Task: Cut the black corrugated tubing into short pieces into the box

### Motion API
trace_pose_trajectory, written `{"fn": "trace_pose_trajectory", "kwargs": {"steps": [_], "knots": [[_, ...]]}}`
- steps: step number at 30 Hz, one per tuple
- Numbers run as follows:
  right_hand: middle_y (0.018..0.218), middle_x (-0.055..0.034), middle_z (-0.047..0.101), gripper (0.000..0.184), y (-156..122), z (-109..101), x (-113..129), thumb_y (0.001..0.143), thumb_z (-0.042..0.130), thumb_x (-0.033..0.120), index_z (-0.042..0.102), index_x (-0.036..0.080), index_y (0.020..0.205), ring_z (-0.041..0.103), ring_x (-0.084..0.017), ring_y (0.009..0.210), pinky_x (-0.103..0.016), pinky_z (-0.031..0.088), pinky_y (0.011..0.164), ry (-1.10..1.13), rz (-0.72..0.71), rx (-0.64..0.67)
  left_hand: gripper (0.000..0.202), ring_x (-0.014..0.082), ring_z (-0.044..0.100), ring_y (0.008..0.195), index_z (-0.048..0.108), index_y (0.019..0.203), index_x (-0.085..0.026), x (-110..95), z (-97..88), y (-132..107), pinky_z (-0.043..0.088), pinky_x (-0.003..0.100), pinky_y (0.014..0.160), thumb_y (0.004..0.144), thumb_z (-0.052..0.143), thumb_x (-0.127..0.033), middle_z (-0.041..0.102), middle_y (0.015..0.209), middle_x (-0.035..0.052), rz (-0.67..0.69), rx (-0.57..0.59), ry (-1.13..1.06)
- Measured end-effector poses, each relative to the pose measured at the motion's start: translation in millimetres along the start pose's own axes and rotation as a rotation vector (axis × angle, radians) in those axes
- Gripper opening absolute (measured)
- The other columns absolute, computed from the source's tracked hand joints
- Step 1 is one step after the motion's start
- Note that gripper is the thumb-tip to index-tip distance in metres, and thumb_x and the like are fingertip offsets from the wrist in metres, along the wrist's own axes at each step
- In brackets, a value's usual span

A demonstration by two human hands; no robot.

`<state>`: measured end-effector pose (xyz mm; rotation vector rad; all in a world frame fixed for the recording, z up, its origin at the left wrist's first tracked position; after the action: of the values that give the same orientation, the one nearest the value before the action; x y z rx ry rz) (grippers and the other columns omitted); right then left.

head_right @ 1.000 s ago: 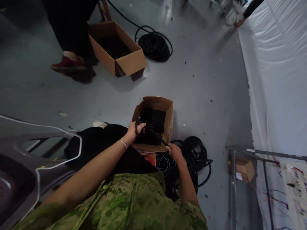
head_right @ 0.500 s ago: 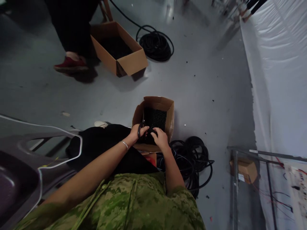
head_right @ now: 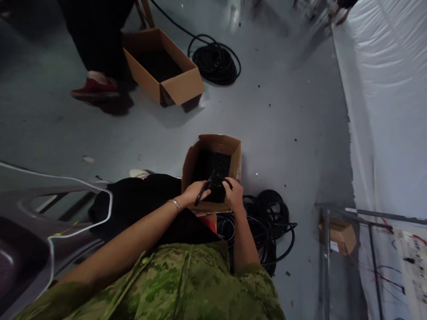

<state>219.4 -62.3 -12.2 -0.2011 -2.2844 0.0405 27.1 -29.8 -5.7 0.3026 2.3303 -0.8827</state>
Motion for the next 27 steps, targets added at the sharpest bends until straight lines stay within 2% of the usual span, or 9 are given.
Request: {"fn": "trace_pose_trajectory", "kwargs": {"steps": [7,13,18,27], "knots": [[0.101,-0.007,0.073,0.038,5,3,4,0.089,0.049,0.045,0.071,0.018,0.105,0.066,-0.021,0.092,-0.032,0.051,0.085,0.073,0.028,-0.02,0.029,0.0266,0.069,0.097,0.065,0.107,-0.017,-4,-1.9,-7,0.05,0.029,0.078,0.081,0.06,-0.031,0.071,0.106,0.0137,0.036,0.037,0.114],[0.095,-0.0053,0.073,0.037,4,8,1,0.087,0.051,0.044,0.069,0.018,0.106,0.065,-0.018,0.071,-0.029,0.053,0.067,0.157,0.089,0.063,0.031,0.0282,0.069,0.098,0.064,0.108,-0.015,-8,-3.9,-10,0.051,0.031,0.08,0.083,0.058,-0.031,0.07,0.109,0.0157,0.064,0.052,0.171],[0.083,-0.0028,0.073,0.033,5,9,2,0.086,0.051,0.042,0.069,0.019,0.104,0.066,-0.017,0.067,-0.03,0.053,0.073,0.138,0.073,0.104,0.031,0.0283,0.068,0.099,0.064,0.109,-0.015,-9,-4.6,-11,0.051,0.031,0.082,0.082,0.059,-0.031,0.07,0.11,0.0159,0.037,0.037,0.157],[0.083,-0.0035,0.073,0.035,4,8,7,0.087,0.05,0.044,0.068,0.019,0.104,0.065,-0.017,0.066,-0.029,0.053,0.071,0.135,0.043,0.089,0.032,0.0293,0.069,0.096,0.065,0.109,-0.014,-10,-5.2,-11,0.051,0.033,0.083,0.081,0.06,-0.029,0.069,0.108,0.0176,0.018,0.013,0.125]]}}
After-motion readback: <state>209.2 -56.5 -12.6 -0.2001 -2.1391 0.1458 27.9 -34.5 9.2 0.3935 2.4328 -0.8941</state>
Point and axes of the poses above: each hand's wrist, its own y-axis towards the middle knuckle, its own z-axis out of the palm, x = y × z, the point moved 1 cm from there along y, towards the middle knuckle
